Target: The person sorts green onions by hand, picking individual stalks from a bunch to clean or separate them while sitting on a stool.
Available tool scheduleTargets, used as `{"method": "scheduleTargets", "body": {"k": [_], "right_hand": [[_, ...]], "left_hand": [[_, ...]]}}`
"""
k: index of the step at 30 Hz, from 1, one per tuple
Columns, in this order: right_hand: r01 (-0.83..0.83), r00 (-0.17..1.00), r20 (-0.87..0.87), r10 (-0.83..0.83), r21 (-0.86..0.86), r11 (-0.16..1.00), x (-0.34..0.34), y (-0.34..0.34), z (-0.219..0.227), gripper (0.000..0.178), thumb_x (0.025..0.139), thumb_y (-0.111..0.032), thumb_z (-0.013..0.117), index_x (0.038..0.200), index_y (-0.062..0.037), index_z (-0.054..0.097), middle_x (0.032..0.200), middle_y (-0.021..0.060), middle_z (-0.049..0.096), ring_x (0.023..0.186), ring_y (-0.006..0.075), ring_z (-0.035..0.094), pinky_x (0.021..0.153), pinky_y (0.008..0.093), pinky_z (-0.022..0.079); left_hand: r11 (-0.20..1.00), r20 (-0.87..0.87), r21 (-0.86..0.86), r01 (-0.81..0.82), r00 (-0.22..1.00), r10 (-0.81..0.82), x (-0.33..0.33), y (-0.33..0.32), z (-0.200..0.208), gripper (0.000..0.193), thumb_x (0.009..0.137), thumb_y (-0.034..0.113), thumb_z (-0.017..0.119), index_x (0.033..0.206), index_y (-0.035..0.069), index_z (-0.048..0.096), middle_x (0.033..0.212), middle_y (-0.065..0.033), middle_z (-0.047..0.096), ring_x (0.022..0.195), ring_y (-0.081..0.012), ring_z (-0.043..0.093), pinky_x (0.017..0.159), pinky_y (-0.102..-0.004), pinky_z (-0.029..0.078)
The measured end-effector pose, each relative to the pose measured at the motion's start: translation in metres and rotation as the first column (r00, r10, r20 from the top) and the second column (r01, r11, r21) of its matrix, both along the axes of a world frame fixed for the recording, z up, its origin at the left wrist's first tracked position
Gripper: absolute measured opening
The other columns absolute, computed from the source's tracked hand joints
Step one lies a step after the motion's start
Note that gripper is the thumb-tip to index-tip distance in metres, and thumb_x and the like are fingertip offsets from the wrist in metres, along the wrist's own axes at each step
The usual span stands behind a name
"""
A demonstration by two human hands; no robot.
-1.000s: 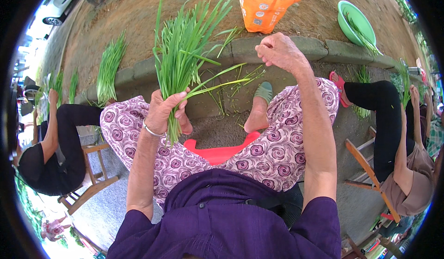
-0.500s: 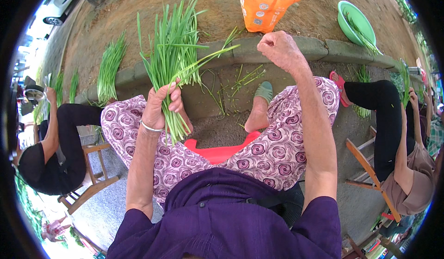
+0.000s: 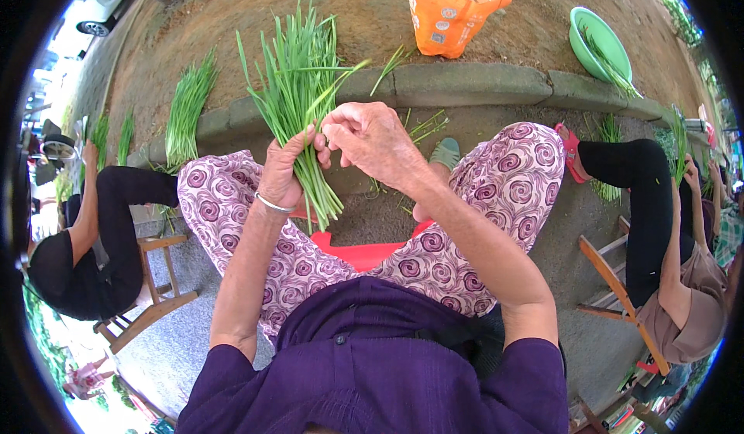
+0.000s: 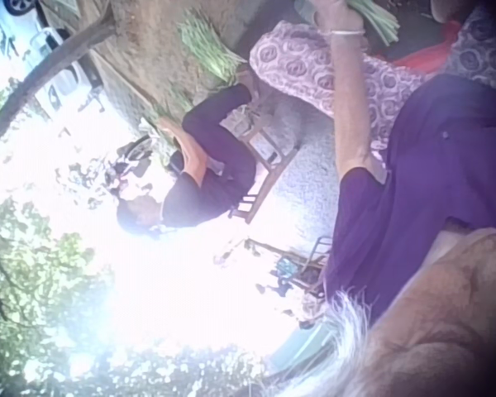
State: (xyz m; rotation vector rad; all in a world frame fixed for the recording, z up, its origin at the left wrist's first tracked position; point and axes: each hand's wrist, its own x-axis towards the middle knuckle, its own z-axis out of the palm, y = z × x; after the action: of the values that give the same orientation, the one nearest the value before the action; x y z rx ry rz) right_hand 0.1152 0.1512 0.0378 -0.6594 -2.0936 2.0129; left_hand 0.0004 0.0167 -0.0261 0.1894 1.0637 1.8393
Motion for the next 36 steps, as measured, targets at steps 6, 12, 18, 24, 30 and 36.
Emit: {"method": "scheduleTargets", "body": {"k": [6, 12, 18, 24, 30, 36], "right_hand": [[0.062, 0.998, -0.018, -0.061, 0.031, 0.998, -0.011, -0.009, -0.016, 0.023, 0.086, -0.018, 0.062, 0.086, 0.0055, 0.063, 0.066, 0.0057, 0.064, 0.055, 0.0088, 0.059, 0.050, 0.0245, 0.049], [0.125, 0.989, -0.089, -0.121, 0.039, 0.991, -0.016, -0.014, -0.021, 0.023, 0.084, -0.017, 0.065, 0.084, 0.0058, 0.062, 0.064, 0.0067, 0.062, 0.057, 0.0100, 0.061, 0.051, 0.0265, 0.050], [0.129, 0.985, -0.118, -0.125, 0.028, 0.991, -0.016, -0.013, -0.032, 0.019, 0.084, -0.014, 0.064, 0.085, 0.0052, 0.061, 0.067, 0.0061, 0.063, 0.059, 0.0099, 0.061, 0.050, 0.0239, 0.049], [0.088, 0.988, -0.107, -0.111, -0.199, 0.976, -0.011, -0.007, -0.026, 0.015, 0.086, -0.012, 0.061, 0.083, 0.0022, 0.061, 0.068, 0.0050, 0.063, 0.054, 0.0067, 0.056, 0.046, 0.0206, 0.045], [0.094, 0.990, -0.072, -0.118, -0.281, 0.955, -0.006, 0.000, -0.030, 0.016, 0.086, -0.017, 0.063, 0.082, -0.0015, 0.062, 0.068, 0.0019, 0.061, 0.051, 0.0052, 0.053, 0.046, 0.0195, 0.044], [0.114, 0.991, -0.040, -0.128, -0.262, 0.958, -0.002, 0.004, -0.036, 0.018, 0.086, -0.020, 0.064, 0.083, -0.0025, 0.063, 0.070, -0.0002, 0.061, 0.053, 0.0050, 0.054, 0.047, 0.0204, 0.045]], "left_hand": [[1.000, -0.043, 0.001, 0.001, 0.999, -0.001, 0.001, -0.002, -0.006, 0.021, 0.089, 0.014, 0.063, 0.103, 0.000, 0.058, 0.086, -0.0056, 0.062, 0.072, -0.0153, 0.061, 0.065, -0.0286, 0.054], [0.997, -0.010, -0.001, -0.078, 0.997, 0.078, 0.006, 0.000, -0.006, 0.025, 0.088, 0.011, 0.064, 0.109, 0.000, 0.058, 0.096, -0.0074, 0.065, 0.081, -0.0159, 0.064, 0.071, -0.0298, 0.056], [0.996, 0.016, -0.024, -0.084, 0.996, 0.085, 0.010, 0.006, 0.000, 0.019, 0.087, 0.010, 0.065, 0.104, 0.001, 0.061, 0.090, -0.0060, 0.066, 0.075, -0.0144, 0.064, 0.065, -0.0286, 0.055], [0.998, 0.123, 0.009, -0.058, 0.991, 0.056, 0.007, 0.005, 0.002, 0.013, 0.087, 0.011, 0.063, 0.097, 0.003, 0.062, 0.085, -0.0058, 0.066, 0.072, -0.0172, 0.064, 0.065, -0.0321, 0.056], [0.998, 0.122, -0.010, -0.055, 0.991, 0.056, 0.003, 0.002, -0.002, 0.012, 0.086, 0.011, 0.065, 0.094, 0.003, 0.061, 0.083, -0.0054, 0.063, 0.072, -0.0191, 0.064, 0.067, -0.0345, 0.056], [0.998, 0.135, -0.020, -0.060, 0.989, 0.062, 0.002, 0.002, 0.001, 0.014, 0.085, 0.010, 0.067, 0.094, 0.001, 0.060, 0.084, -0.0081, 0.063, 0.073, -0.0201, 0.064, 0.067, -0.0341, 0.056]]}}
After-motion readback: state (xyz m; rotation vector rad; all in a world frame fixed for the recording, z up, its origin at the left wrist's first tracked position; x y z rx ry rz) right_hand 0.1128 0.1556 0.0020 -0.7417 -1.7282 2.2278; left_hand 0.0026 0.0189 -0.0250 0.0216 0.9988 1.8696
